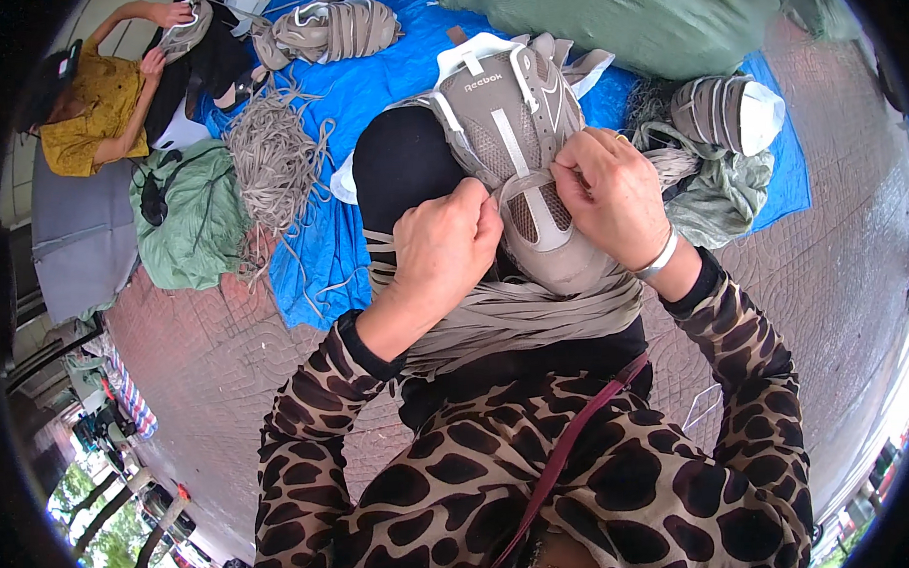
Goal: The person sits on a blue tarp and wraps beige shoelaces around a beige Reebok sneaker. They repeatedly thread the laces through the eyelets and around the shoe's upper, securing it tightly. Another person is visible in the background performing a similar task.
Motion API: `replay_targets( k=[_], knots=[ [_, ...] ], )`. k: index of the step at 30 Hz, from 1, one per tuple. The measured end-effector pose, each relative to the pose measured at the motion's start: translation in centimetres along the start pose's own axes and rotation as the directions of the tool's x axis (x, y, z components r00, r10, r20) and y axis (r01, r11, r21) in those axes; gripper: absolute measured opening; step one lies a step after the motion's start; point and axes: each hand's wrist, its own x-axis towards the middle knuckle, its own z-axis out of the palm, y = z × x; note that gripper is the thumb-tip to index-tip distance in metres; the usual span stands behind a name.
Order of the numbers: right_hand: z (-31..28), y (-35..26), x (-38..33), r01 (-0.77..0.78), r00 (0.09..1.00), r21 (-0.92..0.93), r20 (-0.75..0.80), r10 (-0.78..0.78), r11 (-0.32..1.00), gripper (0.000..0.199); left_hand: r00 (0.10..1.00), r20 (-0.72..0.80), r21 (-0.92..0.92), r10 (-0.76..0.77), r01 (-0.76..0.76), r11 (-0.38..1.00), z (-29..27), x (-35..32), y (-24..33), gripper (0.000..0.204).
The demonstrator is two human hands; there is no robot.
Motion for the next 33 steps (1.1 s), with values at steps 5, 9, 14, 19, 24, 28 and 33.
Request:
replay_targets(
  k=[5, 9, 14, 19, 24, 28, 33],
  knots=[
    [0.0, 0.3, 0.0, 0.005, 1.000, -0.003, -0.006, -0.005, 1.000, 0.013, 0.998, 0.004, -0.127, -0.061, 0.061, 0.990, 0.9, 1.1, -0.2, 0.013],
    [-0.2, 0.2, 0.0, 0.007, 1.000, 0.039, 0.011, -0.007, 0.999, 0.012, 0.993, 0.032, -0.214, -0.114, 0.118, 0.970, 0.5, 0.5, -0.3, 0.012],
    [-0.1, 0.3, -0.2, -0.003, 1.000, 0.036, 0.009, 0.002, 0.999, 0.012, 0.992, -0.054, -0.178, -0.112, 0.100, 0.979, 1.6, 0.6, 0.1, 0.013],
    [-0.6, 0.9, 0.2, 0.036, 0.990, 0.011, 0.136, -0.037, 0.999, 0.014, 1.000, -0.026, 0.020, -0.009, 0.010, 1.000, 1.0, 0.8, 0.7, 0.009],
    [-4.8, 2.1, 4.7, 0.365, 0.861, 0.001, 0.379, -0.338, 0.931, 0.036, 0.884, -0.096, 0.259, 0.457, -0.421, 0.869, -3.8, 2.4, 0.9, 0.025],
    [-4.8, 2.5, 8.6, 0.463, 0.689, 0.113, 0.579, -0.437, 0.879, 0.039, 0.886, 0.217, 0.049, 0.409, -0.428, 0.902, -4.1, 4.5, -1.4, 0.035],
    [-3.9, 1.6, 10.2, 0.556, 0.500, 0.025, 0.788, -0.358, 0.831, 0.043, 0.848, 0.311, 0.110, 0.429, -0.480, 0.870, -3.3, 5.2, -1.6, 0.030]
  ],
)
